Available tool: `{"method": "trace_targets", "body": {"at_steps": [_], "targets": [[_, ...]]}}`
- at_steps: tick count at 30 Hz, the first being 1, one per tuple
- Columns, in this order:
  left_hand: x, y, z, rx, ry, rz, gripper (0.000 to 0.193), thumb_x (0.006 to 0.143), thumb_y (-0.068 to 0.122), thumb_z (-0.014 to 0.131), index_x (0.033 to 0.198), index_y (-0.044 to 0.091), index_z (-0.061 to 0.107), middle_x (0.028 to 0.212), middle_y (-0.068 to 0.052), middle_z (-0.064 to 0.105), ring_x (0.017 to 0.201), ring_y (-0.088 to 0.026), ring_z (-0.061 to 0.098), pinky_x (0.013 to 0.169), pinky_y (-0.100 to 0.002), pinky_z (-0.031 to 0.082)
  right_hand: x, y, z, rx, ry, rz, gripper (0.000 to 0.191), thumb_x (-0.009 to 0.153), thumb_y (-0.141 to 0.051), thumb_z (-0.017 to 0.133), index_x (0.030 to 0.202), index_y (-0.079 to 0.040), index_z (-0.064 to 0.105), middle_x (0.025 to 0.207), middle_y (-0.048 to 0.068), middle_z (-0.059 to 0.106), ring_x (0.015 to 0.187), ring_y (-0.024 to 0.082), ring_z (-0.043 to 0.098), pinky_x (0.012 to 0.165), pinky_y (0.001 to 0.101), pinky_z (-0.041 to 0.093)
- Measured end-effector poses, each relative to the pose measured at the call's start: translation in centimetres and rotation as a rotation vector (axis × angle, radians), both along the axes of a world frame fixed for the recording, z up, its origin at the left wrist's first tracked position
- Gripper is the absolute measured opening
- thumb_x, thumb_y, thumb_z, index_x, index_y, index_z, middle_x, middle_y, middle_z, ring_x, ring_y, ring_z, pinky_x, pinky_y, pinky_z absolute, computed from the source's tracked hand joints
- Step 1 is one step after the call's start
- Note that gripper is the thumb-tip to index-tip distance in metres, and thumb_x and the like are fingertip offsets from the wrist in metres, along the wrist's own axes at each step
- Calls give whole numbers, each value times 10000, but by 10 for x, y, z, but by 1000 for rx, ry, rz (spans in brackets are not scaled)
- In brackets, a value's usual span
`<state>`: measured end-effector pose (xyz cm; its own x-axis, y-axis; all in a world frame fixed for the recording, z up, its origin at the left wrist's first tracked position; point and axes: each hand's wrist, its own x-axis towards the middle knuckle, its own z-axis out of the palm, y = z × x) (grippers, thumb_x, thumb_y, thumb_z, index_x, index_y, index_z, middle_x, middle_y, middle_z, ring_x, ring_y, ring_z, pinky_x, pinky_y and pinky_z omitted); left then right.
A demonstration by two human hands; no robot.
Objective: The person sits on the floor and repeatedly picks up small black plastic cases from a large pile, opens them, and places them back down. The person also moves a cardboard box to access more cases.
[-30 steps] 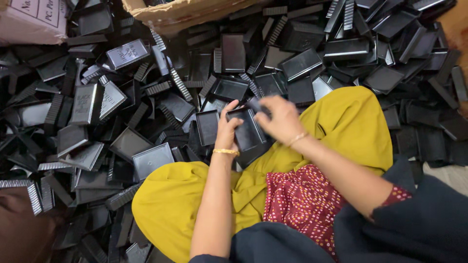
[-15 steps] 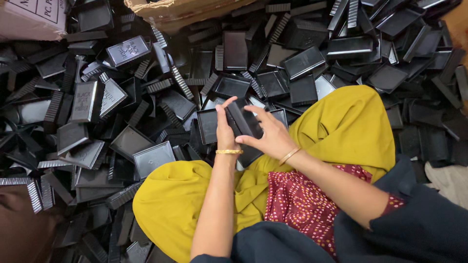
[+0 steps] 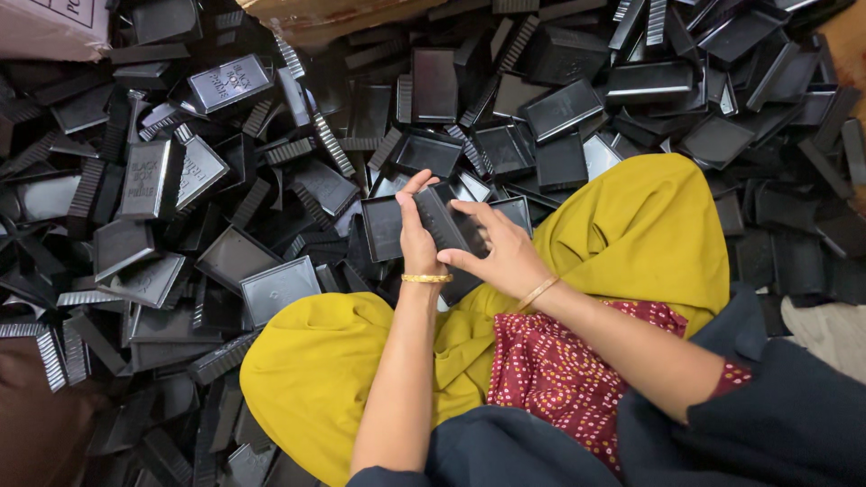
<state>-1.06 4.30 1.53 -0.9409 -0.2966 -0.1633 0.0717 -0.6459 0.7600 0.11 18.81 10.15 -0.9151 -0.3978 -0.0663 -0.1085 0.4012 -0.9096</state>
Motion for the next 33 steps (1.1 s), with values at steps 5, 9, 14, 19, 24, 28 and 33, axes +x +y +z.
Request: {"method": "trace_targets", "body": {"at_steps": [5,9,14,19,24,28,33], "targets": [[-3,0,1,-60,28,53,597,1080,572,359,1419,116,544,1334,-72,539,1066,-147,590,935,-291,524,2,-4,-1,99,67,-77,770,764,-476,853,1405,-165,560,1185,178,631,974,273,740,865,364,601],[1,4,-2,-68,7,73,607,1076,580,367,1429,115,536,1346,-72,527,1104,-143,567,976,-294,509,5,-5,-1,206,164,-97,791,751,-490,868,1392,-140,565,1103,194,605,968,308,701,827,379,580],[-1,-4,1,-181,47,42,501,1107,508,388,1289,108,627,1194,-39,599,1003,-142,567,894,-287,502,-9,5,-6,140,-208,28,692,791,-489,780,1380,-178,594,1070,136,679,936,218,712,820,334,583],[-6,-33,19,-1027,-62,157,470,1087,380,472,863,24,682,721,-116,635,671,-243,606,649,-366,481,-23,16,-13,-434,-710,87,519,874,-358,744,1253,-28,610,1110,44,700,981,86,702,842,295,606],[-3,-26,35,-1181,-109,412,436,1039,337,497,803,-15,597,674,-209,574,603,-359,573,586,-443,426,-8,8,-7,-93,-160,-19,406,846,-143,811,1174,-8,614,971,44,735,872,57,690,772,265,604],[2,-23,30,-1106,-180,394,443,1046,355,483,826,-4,622,682,-188,607,619,-346,603,617,-427,448,-14,11,15,72,-76,57,391,804,-254,825,1089,-35,669,838,87,746,763,106,696,691,290,589],[-3,-37,-4,-1059,-365,163,536,1082,430,427,816,53,699,787,-112,719,774,-297,711,757,-393,524,-122,32,69,649,291,594,549,770,-554,777,950,-38,728,847,182,711,796,364,701,719,474,544]]}}
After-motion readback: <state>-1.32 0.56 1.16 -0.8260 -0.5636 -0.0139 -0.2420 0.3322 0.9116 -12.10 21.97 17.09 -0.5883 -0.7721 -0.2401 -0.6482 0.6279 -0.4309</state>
